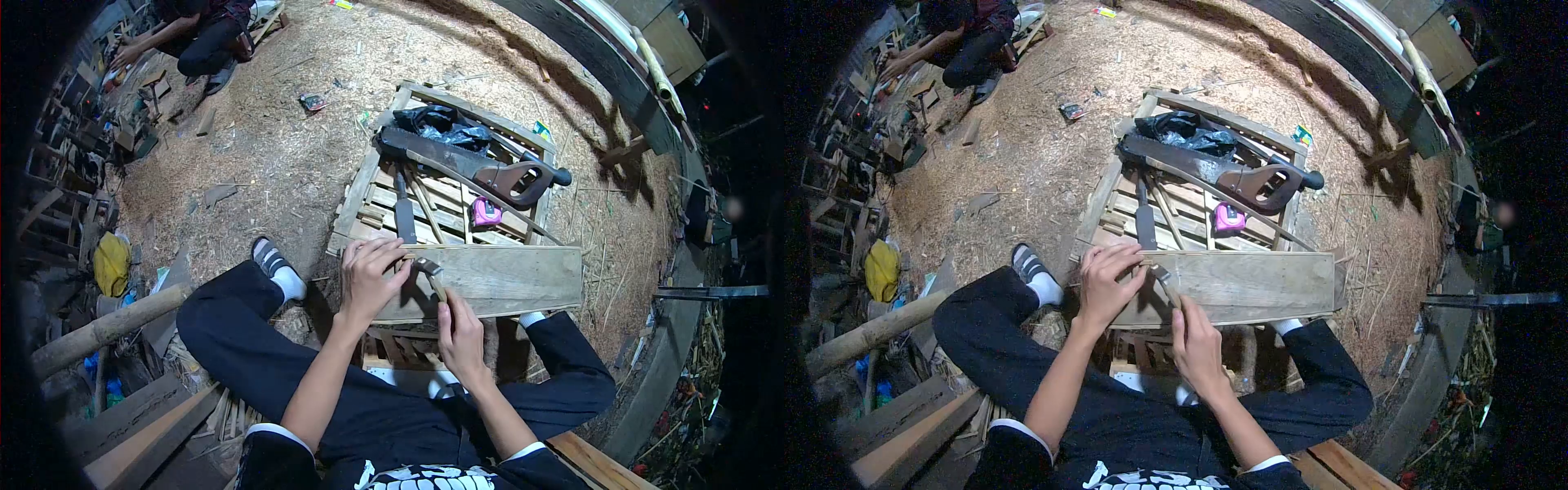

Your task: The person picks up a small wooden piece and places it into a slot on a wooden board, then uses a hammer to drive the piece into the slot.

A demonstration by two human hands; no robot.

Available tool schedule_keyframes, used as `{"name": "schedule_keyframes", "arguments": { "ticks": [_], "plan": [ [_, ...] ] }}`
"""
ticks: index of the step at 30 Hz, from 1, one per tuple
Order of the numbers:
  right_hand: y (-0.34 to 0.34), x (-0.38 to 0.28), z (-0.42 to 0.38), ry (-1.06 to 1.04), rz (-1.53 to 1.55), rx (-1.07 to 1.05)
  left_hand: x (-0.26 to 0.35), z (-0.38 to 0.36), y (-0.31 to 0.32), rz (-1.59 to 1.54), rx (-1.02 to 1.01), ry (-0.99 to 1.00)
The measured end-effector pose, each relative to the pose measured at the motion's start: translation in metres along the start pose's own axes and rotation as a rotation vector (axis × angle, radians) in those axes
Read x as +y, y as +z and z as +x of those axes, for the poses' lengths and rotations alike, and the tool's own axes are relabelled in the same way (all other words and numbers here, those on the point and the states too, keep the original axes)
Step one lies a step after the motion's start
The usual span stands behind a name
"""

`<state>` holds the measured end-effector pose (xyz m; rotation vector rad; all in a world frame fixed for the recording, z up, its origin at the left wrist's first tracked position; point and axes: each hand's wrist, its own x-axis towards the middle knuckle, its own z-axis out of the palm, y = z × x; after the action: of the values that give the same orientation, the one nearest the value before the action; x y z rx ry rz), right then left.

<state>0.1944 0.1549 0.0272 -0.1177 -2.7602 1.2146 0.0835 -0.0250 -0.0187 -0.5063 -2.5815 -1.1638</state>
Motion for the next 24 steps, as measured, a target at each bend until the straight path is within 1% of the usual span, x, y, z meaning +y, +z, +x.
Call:
{"name": "schedule_keyframes", "arguments": {
  "ticks": [3, 5, 9, 14, 15, 20, 23, 24],
  "plan": [
    [-0.0017, -0.0018, 0.0004, -0.035, -0.005, -0.011, 0.0001, 0.0005, -0.0007, 0.021, 0.01, 0.024],
    [-0.0021, -0.0059, -0.0018, -0.071, -0.013, 0.056, 0.0005, 0.0015, -0.0017, 0.019, 0.008, 0.022],
    [-0.0012, -0.0044, 0.0042, -0.096, -0.084, 0.041, -0.0002, 0.0008, -0.0008, 0.021, -0.007, 0.003],
    [0.0037, -0.0038, 0.0036, -0.177, -0.083, 0.125, -0.002, -0.0007, -0.0002, 0.004, -0.001, 0.004],
    [0.0023, -0.0035, 0.0036, -0.146, -0.143, 0.055, -0.0025, -0.0011, 0.0003, 0.0, -0.003, 0.0],
    [0.0006, -0.0059, -0.0001, -0.159, -0.09, 0.103, -0.0034, -0.0022, 0.0005, 0.009, -0.012, -0.005],
    [-0.0025, -0.0078, 0.0041, -0.116, -0.191, -0.007, -0.0025, -0.0007, 0.0029, 0.012, -0.001, 0.013],
    [-0.0047, -0.0097, 0.0035, -0.117, -0.192, -0.003, -0.0019, -0.0003, 0.0027, 0.009, 0.004, 0.011]
  ]
}}
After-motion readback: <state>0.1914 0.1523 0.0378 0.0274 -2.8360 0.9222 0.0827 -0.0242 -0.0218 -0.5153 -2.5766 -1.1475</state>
